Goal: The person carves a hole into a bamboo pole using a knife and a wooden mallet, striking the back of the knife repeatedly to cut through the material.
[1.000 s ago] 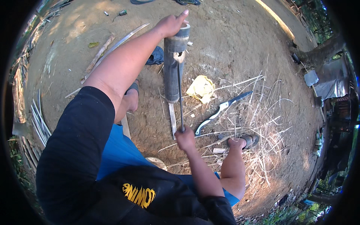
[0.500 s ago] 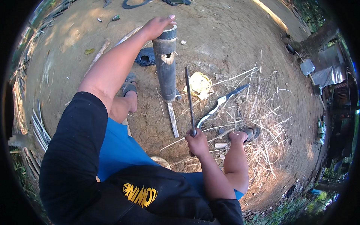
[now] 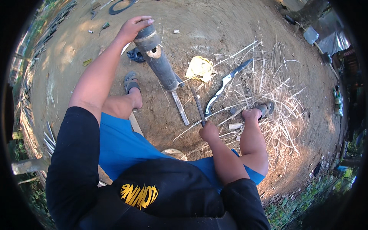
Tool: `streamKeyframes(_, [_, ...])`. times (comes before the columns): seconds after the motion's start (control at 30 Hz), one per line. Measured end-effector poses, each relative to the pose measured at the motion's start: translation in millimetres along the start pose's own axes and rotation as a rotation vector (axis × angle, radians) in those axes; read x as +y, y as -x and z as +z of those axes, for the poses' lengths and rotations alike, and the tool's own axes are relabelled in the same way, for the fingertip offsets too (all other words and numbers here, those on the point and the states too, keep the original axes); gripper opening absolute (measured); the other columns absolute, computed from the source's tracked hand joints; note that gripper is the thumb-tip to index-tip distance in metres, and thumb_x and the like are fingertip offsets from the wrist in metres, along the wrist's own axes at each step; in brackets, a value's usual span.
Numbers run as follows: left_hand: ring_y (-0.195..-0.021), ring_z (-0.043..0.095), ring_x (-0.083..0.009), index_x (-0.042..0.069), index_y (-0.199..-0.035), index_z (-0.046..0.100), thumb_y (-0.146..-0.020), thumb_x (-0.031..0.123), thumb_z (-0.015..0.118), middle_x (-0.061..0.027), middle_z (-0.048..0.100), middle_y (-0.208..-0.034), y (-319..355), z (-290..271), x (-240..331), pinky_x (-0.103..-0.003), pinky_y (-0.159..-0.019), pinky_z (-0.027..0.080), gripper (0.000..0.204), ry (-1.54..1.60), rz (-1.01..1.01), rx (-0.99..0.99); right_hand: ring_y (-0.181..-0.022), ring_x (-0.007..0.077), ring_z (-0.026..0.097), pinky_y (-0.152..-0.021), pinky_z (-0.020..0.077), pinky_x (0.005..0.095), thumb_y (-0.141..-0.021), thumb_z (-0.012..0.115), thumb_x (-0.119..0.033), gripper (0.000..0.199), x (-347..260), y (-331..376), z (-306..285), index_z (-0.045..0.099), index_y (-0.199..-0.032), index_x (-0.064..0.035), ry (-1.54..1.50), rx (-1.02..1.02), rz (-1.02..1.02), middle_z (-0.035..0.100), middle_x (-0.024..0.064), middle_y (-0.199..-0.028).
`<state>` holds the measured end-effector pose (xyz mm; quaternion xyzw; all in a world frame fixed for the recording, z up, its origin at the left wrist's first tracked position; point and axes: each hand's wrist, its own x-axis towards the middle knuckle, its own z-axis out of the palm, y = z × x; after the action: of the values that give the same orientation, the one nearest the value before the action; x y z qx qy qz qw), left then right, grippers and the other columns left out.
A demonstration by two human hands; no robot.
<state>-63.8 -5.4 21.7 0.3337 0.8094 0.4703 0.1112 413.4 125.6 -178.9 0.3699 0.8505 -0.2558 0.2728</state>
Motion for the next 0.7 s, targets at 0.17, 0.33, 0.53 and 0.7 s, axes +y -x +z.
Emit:
streamKeyframes(0.17, [-0.110, 0.065, -0.0205, 0.010, -0.125, 0.070, -0.084, 0.049, 0.076, -0.0111, 0.069, -0.121, 22, -18, -11, -0.034, -0.096, 0.048, 0.057, 0.038, 0.021, 0.038, -0.111, 0.0415, 0.065, -0.096, 0.0522, 0.0466, -0.082, 0.065, -0.018, 0.046, 14, -16, 17, 0.054, -0.121, 0.0043, 0.020, -0.106, -0.029, 0.065, 0.0292, -0.116])
streamKeyframes(0.33, [-0.112, 0.062, -0.0173, 0.006, -0.125, 0.068, -0.087, 0.042, 0.075, -0.0102, 0.068, -0.120, 44, -37, -26, -0.031, -0.099, 0.045, 0.053, 0.069, -0.037, 0.107, -0.106, 0.0400, 0.067, -0.091, 0.0542, 0.0445, -0.075, 0.077, -0.027, 0.054, 15, -20, 20, 0.060, -0.116, 0.0039, -0.028, -0.181, -0.051, 0.067, 0.0263, -0.115])
streamKeyframes(0.53, [-0.109, 0.061, -0.0152, 0.001, -0.127, 0.065, -0.091, 0.037, 0.074, -0.0101, 0.067, -0.119, 65, -51, -41, -0.029, -0.098, 0.044, 0.052, 0.197, -0.079, 0.155, -0.100, 0.0370, 0.070, -0.086, 0.0557, 0.0436, -0.073, 0.080, -0.031, 0.051, 11, -21, 20, 0.068, -0.109, 0.0028, -0.134, -0.280, -0.020, 0.071, 0.0247, -0.106])
streamKeyframes(0.7, [-0.109, 0.061, -0.0148, -0.002, -0.129, 0.064, -0.091, 0.035, 0.074, -0.0103, 0.066, -0.119, 80, -56, -45, -0.028, -0.097, 0.044, 0.054, 0.222, -0.101, 0.201, -0.090, 0.0351, 0.072, -0.080, 0.0568, 0.0433, -0.076, 0.075, -0.030, 0.042, 13, -22, 21, 0.070, -0.102, 0.0027, -0.191, -0.310, 0.014, 0.072, 0.0228, -0.097])
